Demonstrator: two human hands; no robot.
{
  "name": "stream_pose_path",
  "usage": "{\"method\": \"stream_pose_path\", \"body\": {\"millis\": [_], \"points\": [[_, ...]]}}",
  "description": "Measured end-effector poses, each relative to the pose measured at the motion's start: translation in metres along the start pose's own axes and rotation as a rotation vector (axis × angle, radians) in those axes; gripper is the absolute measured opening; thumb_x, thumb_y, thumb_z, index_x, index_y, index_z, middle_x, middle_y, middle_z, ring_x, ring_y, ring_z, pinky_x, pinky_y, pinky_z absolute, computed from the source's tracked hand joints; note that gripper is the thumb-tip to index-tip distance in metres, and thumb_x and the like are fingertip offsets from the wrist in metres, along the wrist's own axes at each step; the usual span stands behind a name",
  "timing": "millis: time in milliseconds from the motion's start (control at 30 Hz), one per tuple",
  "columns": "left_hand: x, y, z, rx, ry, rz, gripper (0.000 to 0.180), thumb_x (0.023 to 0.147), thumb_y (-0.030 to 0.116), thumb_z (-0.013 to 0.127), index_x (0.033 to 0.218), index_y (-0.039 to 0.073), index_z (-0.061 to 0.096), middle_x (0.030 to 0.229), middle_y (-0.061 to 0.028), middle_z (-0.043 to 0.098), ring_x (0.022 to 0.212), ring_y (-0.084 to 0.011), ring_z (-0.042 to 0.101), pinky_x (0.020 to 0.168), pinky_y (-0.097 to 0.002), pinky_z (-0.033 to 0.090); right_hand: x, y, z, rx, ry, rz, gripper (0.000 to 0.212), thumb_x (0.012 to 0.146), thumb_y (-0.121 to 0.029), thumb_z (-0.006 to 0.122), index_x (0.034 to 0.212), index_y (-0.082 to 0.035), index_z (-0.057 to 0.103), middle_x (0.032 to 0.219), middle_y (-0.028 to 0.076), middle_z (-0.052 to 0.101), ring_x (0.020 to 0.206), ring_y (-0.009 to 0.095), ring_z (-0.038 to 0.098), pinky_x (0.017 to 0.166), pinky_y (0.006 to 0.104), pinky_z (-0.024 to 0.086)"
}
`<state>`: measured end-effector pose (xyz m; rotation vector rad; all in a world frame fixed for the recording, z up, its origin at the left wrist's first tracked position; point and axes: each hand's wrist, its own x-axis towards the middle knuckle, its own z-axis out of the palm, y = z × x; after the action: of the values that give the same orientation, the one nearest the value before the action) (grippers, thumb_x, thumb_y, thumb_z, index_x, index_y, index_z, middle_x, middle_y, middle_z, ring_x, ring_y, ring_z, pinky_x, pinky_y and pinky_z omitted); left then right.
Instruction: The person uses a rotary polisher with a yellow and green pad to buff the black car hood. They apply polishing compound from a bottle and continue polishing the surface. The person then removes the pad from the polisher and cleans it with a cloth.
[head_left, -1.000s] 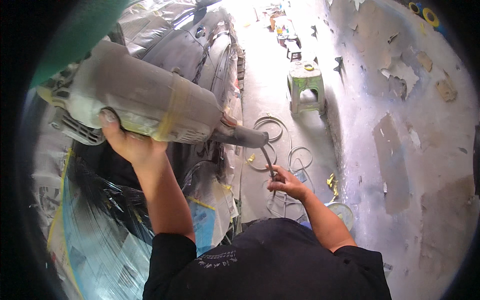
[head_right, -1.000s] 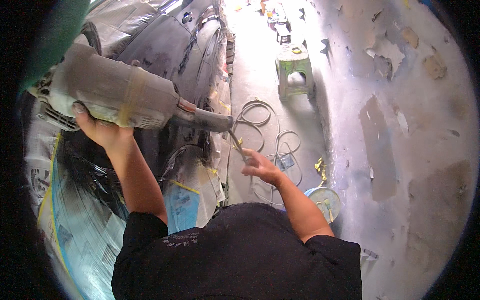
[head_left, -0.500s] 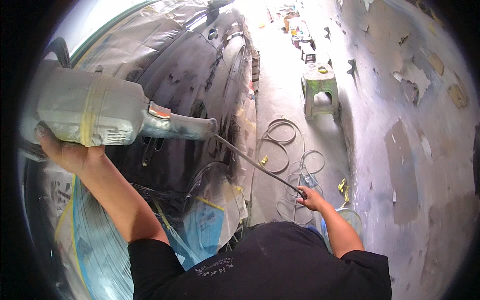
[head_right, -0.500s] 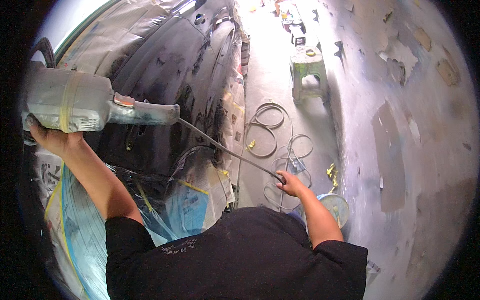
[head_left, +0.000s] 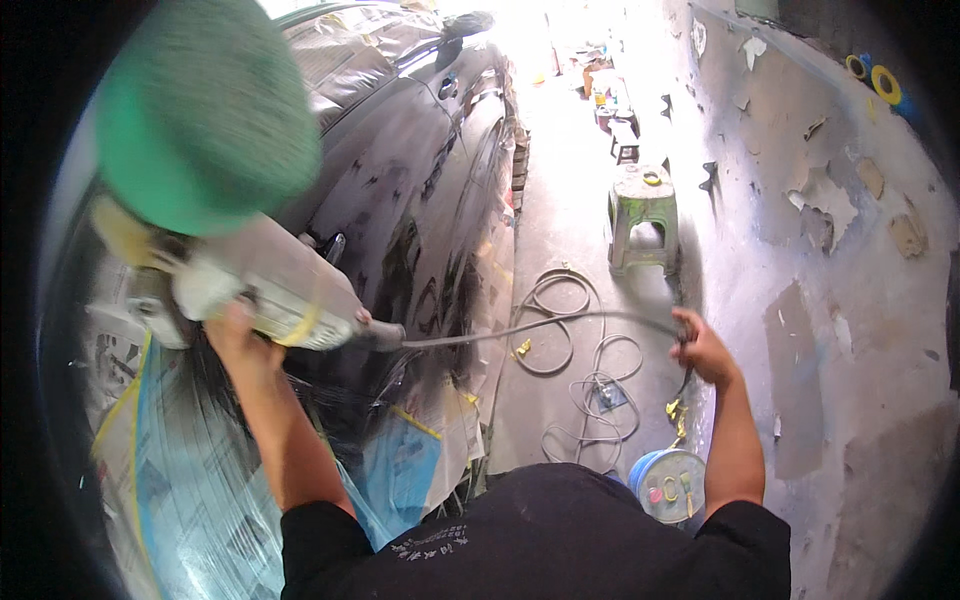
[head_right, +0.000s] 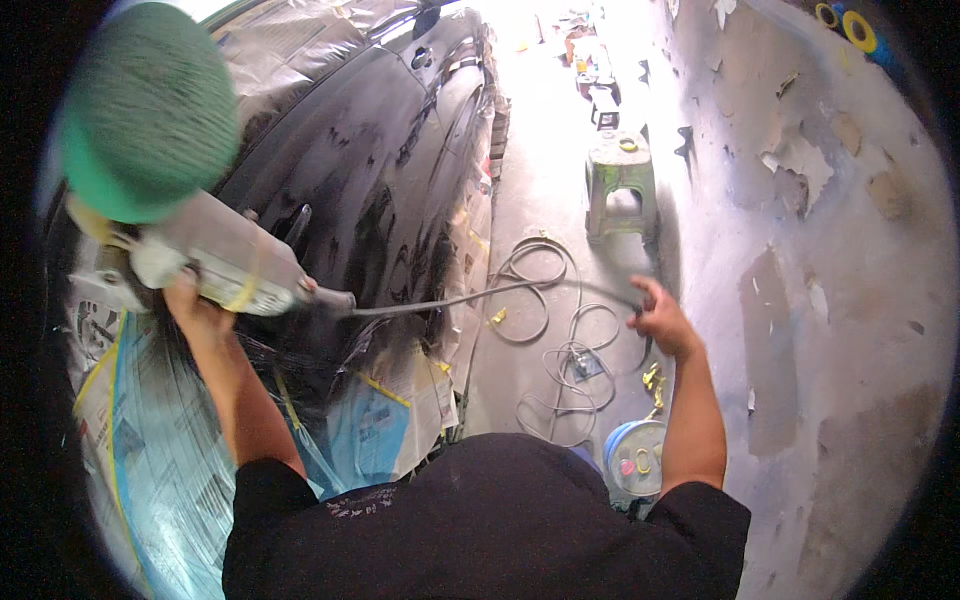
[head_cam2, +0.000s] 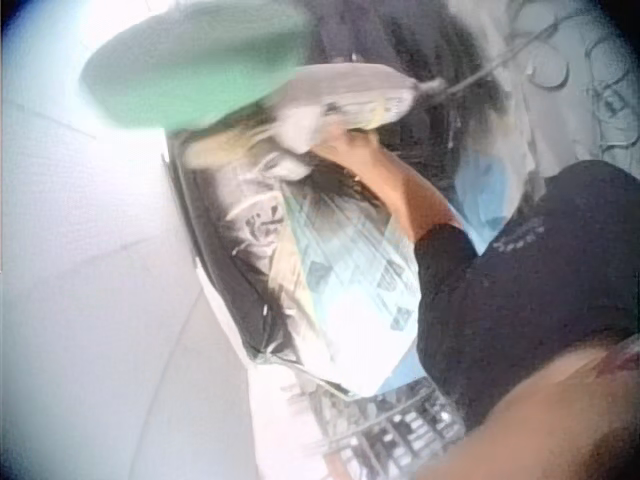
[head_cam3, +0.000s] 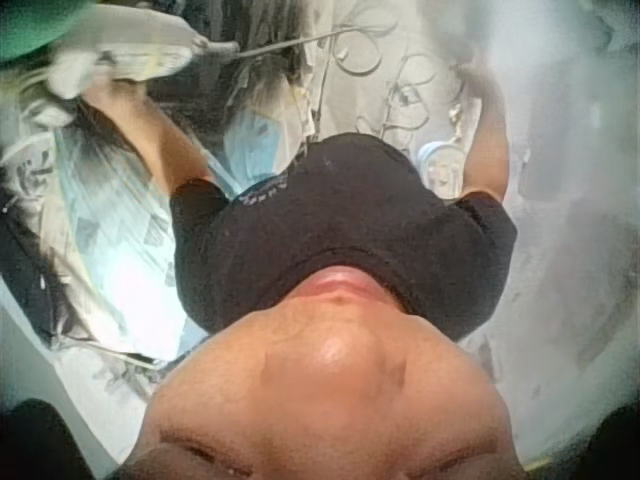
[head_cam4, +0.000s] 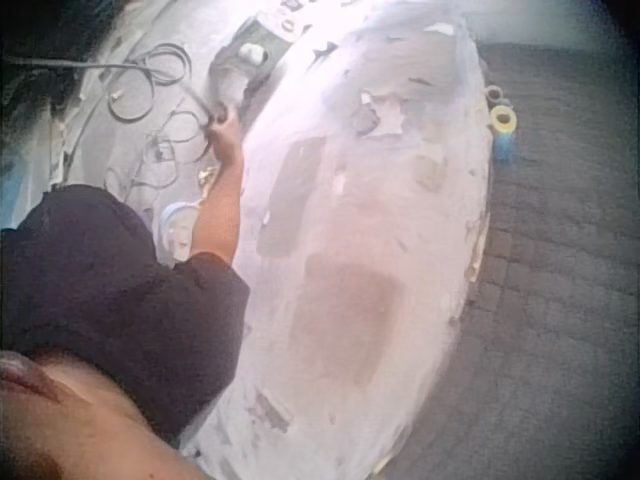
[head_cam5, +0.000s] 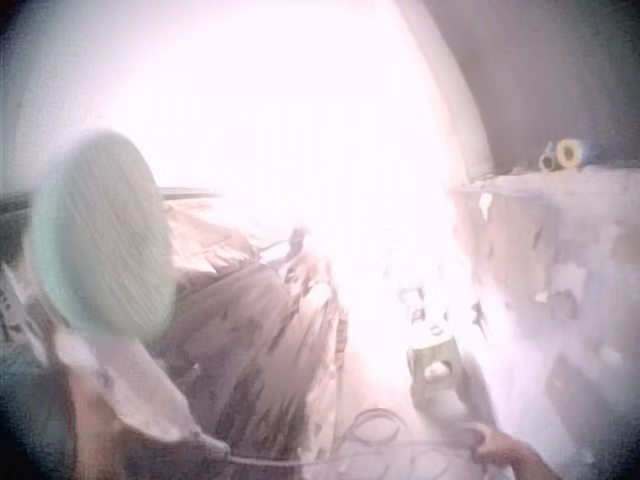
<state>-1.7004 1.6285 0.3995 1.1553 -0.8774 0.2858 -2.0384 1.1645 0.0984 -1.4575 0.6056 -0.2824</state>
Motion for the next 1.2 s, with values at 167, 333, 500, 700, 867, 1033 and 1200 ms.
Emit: {"method": "stream_pose_path", "body": {"millis": [167,333,500,700,867,1033,1200], "points": [[-0.079,-0.077,0.012,-0.011,-0.147,-0.289,0.076,0.065,0.026,0.087,0.128,-0.001,0.053,0.117,-0.0095,0.062,0.106,-0.0210,0.063,0.087,-0.0367,0.054,0.006,-0.179,0.019,-0.069,0.063,-0.162,0.058,0.082,0.002,0.068,0.138,0.000,0.052,0.077,0.003,0.058,0.053,0.010,0.051,0.048,0.0260,0.040],[-0.147,-0.158,0.015,-0.156,-0.276,-0.409,0.066,0.073,0.026,0.084,0.128,0.002,0.057,0.120,-0.0058,0.063,0.108,-0.0225,0.063,0.090,-0.0400,0.053,0.006,-0.293,0.061,-0.285,-0.032,-0.238,0.068,0.075,-0.001,0.072,0.138,0.009,0.049,0.082,0.009,0.062,0.059,0.013,0.054,0.050,0.0262,0.042],[-0.169,-0.178,0.043,-0.271,-0.430,-0.517,0.082,0.066,0.024,0.086,0.136,0.000,0.051,0.131,-0.0080,0.060,0.118,-0.0255,0.058,0.101,-0.0432,0.047,0.000,-0.329,0.086,-0.231,-0.239,-0.212,0.064,0.072,0.001,0.072,0.134,0.001,0.054,0.082,0.003,0.056,0.062,0.009,0.053,0.051,0.0230,0.041],[-0.173,-0.189,0.047,-0.256,-0.480,-0.454,0.096,0.060,0.022,0.088,0.143,-0.001,0.045,0.135,-0.0092,0.058,0.122,-0.0255,0.056,0.103,-0.0411,0.047,-0.002,-0.346,0.098,-0.241,-0.276,-0.282,0.067,0.074,0.000,0.068,0.138,0.004,0.048,0.089,0.009,0.064,0.068,0.012,0.058,0.054,0.0243,0.047],[-0.180,-0.222,0.050,-0.421,-0.478,-0.438,0.093,0.063,0.026,0.086,0.142,-0.002,0.046,0.133,-0.0099,0.059,0.120,-0.0255,0.058,0.100,-0.0405,0.048,-0.004,-0.360,0.123,-0.477,-0.176,-0.427,0.067,0.074,-0.001,0.067,0.138,0.004,0.050,0.091,0.011,0.067,0.072,0.012,0.060,0.057,0.0256,0.049],[-0.147,-0.200,0.056,0.110,-0.506,0.137,0.089,0.064,0.030,0.084,0.138,-0.003,0.048,0.129,-0.0102,0.060,0.116,-0.0261,0.060,0.099,-0.0412,0.048,0.016,-0.387,0.135,-0.624,-0.222,-0.466,0.061,0.072,0.001,0.065,0.133,0.001,0.058,0.101,0.012,0.067,0.076,0.013,0.062,0.057,0.0250,0.048],[-0.144,-0.165,0.081,-0.425,-0.389,-0.613,0.088,0.069,0.029,0.083,0.142,0.000,0.043,0.132,-0.0155,0.056,0.120,-0.0347,0.059,0.098,-0.0498,0.051,-0.052,-0.391,0.192,-1.226,0.064,-0.853,0.051,0.084,-0.004,0.059,0.134,0.007,0.057,0.113,0.021,0.071,0.093,0.026,0.069,0.081,0.0318,0.056]]}}
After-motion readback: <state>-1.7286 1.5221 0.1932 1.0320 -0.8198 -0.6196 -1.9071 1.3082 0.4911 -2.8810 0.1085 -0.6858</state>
